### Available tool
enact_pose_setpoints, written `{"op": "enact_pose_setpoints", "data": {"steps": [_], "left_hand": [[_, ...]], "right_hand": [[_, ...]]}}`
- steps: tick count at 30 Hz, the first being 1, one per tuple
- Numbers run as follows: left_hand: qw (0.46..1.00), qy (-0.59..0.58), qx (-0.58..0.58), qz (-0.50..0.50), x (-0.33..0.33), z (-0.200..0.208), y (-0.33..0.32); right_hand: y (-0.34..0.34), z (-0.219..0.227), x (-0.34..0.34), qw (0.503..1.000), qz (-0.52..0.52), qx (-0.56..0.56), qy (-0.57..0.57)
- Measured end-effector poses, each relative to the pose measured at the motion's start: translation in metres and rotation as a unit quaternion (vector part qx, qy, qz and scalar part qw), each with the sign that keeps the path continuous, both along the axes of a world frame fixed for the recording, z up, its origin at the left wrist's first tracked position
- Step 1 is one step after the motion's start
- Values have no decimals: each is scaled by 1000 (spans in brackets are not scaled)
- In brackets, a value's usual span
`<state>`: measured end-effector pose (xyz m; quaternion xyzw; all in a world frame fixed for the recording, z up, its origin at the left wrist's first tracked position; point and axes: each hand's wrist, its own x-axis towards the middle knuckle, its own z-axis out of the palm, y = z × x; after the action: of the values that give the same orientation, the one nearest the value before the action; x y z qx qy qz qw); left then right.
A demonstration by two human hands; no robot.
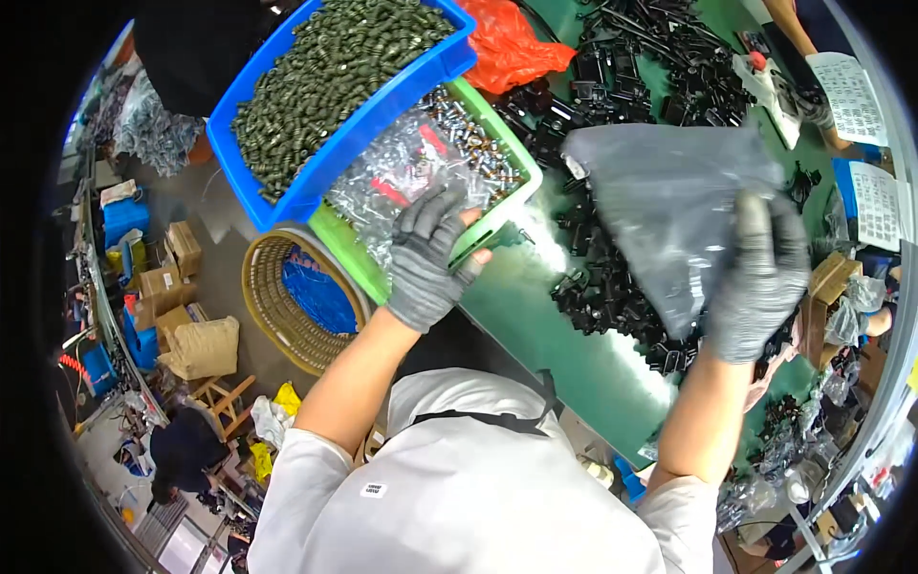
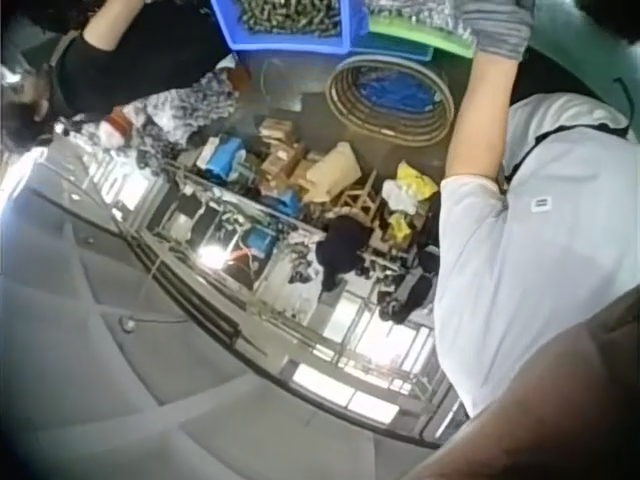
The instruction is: Assembling small black plastic components by hand at a workbench in a factory setting.
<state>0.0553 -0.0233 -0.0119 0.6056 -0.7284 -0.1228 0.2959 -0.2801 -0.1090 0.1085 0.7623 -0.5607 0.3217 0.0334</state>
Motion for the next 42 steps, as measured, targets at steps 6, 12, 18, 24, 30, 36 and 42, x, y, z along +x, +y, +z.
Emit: {"op": "enact_pose_setpoints", "data": {"steps": [6, 12, 18, 24, 30, 36, 42], "left_hand": [[943, 285, 11, 171, 52, 20, 42], [935, 302, 41, 183, 90, 33, 44], [972, 162, 54, 160, 77, 35, 30], [985, 12, 45, 168, 102, 36, 15], [970, 137, 52, 195, 97, 70, 25], [965, 249, 74, 40, 61, 103, 36], [747, 519, 416, 0, 31, 83, 19]], "right_hand": [[28, 23, 176, 899, 66, 257, -348], [9, -39, 231, 849, 276, 421, -161], [47, -66, 231, 896, 287, 320, -113], [-5, -108, 126, 940, 0, 241, -241], [-50, -157, 107, 931, -98, 273, 221], [-51, -142, 89, 931, -130, 309, 144], [2, -40, 80, 949, 95, 301, 4]]}}
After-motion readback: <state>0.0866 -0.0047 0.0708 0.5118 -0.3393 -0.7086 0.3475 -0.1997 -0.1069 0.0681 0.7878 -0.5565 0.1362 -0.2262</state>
